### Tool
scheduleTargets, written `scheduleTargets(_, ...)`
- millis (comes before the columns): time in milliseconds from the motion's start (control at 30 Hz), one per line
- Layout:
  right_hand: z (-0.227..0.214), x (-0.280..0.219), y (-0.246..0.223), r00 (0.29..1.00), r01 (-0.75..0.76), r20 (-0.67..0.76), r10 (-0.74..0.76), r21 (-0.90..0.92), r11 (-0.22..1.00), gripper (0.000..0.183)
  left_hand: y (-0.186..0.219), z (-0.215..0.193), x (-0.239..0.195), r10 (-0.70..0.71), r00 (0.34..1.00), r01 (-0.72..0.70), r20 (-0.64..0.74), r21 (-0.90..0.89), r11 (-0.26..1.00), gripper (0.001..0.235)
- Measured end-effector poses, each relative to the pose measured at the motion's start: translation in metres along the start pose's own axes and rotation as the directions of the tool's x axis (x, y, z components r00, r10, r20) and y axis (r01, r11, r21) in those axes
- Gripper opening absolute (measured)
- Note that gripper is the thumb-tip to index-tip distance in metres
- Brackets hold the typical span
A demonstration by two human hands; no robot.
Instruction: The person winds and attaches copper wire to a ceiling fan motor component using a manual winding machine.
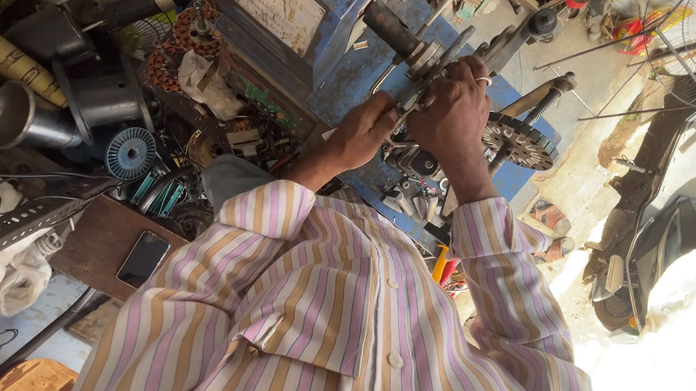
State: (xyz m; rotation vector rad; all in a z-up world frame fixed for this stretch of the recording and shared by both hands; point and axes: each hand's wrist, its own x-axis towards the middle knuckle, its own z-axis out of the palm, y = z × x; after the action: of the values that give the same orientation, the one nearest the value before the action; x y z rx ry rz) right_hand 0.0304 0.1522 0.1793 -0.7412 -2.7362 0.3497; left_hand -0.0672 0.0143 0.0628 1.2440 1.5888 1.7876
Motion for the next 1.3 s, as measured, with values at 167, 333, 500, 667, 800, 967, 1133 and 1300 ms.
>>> scheduleTargets(167, -0.003, 0.0, 0.0, 1.0, 0.026, 0.009, -0.026, 0.02, 0.999, 0.02, -0.013, 0.003, -0.001, -0.24, 0.971, 0.233, 0.009, 0.204, 0.951, 0.033)
scheduleTargets(333, 0.0, 0.0, 0.001, 1.0, -0.012, 0.028, 0.011, 0.037, 0.999, 0.019, -0.002, 0.002, -0.002, -0.45, 0.892, 0.428, 0.052, -0.416, 0.802, 0.017)
scheduleTargets(500, 0.003, 0.001, 0.006, 0.997, 0.077, -0.031, -0.076, 0.037, 0.996, 0.021, 0.006, 0.015, 0.004, -0.325, 0.937, 0.229, -0.131, -0.473, 0.851, 0.015)
scheduleTargets(667, 0.001, 0.0, 0.002, 0.999, 0.039, -0.038, -0.038, 0.042, 0.998, 0.019, 0.015, 0.011, 0.007, -0.383, 0.916, 0.308, -0.12, -0.402, 0.862, 0.019)
scheduleTargets(800, -0.009, 0.018, 0.001, 0.967, -0.145, 0.196, 0.164, -0.11, 0.983, 0.04, 0.01, -0.003, 0.005, -0.374, 0.927, 0.338, 0.026, -0.491, 0.803, 0.025)
scheduleTargets(967, -0.019, 0.024, -0.009, 0.952, -0.161, 0.237, 0.193, -0.149, 0.976, 0.054, -0.007, 0.0, 0.009, -0.417, 0.905, 0.395, 0.08, -0.522, 0.756, 0.021)
scheduleTargets(1133, -0.031, 0.018, -0.023, 0.981, -0.134, 0.117, 0.157, -0.18, 0.974, 0.077, -0.003, -0.011, 0.013, -0.222, 0.972, 0.228, 0.074, -0.091, 0.969, 0.015)
scheduleTargets(1300, -0.017, 0.02, -0.014, 0.946, -0.245, 0.173, 0.275, -0.174, 0.954, 0.046, -0.02, -0.01, 0.028, -0.194, 0.968, 0.151, 0.158, 0.25, 0.956, 0.016)
